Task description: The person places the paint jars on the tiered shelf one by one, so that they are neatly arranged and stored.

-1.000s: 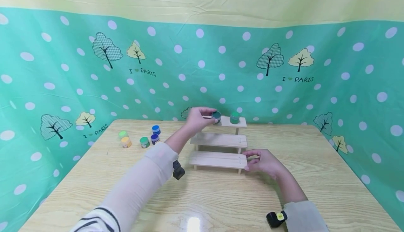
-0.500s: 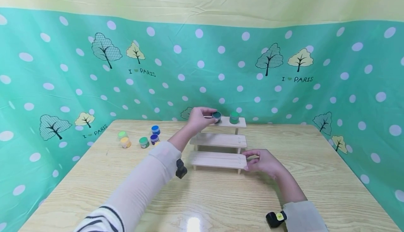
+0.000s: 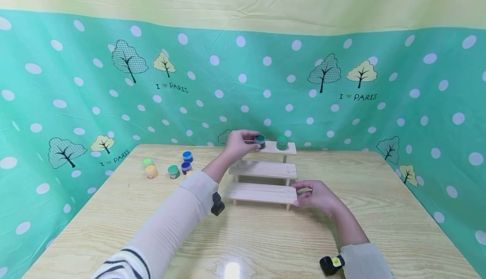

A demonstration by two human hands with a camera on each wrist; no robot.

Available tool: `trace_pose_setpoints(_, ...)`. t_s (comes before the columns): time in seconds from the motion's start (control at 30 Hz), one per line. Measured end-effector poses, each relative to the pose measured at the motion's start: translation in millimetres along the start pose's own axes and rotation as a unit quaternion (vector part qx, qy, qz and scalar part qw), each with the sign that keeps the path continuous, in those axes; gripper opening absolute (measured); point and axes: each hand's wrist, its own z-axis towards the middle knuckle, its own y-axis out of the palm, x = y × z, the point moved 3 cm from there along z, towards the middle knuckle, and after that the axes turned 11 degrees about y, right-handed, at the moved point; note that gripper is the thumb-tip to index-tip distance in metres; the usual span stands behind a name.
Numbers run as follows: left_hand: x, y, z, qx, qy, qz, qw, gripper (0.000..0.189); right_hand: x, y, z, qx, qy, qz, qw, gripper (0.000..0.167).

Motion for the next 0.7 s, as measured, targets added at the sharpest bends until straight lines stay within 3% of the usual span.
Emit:
trace_pose_setpoints(0.4, -2.2, -7.3, -9.6, 0.027, 0.019, -0.027, 0.9991, 0.04, 2.4, 1.1, 0.5, 0.003, 0.0, 0.003, 1.0, 0.062)
trace_pose_setpoints(0.7, 0.4, -17.8, -20.4, 0.037, 0.064, -0.038, 0.9965, 0.038, 1.7, 0.6, 0.7, -0.001, -0.001, 0.002, 1.0, 0.063)
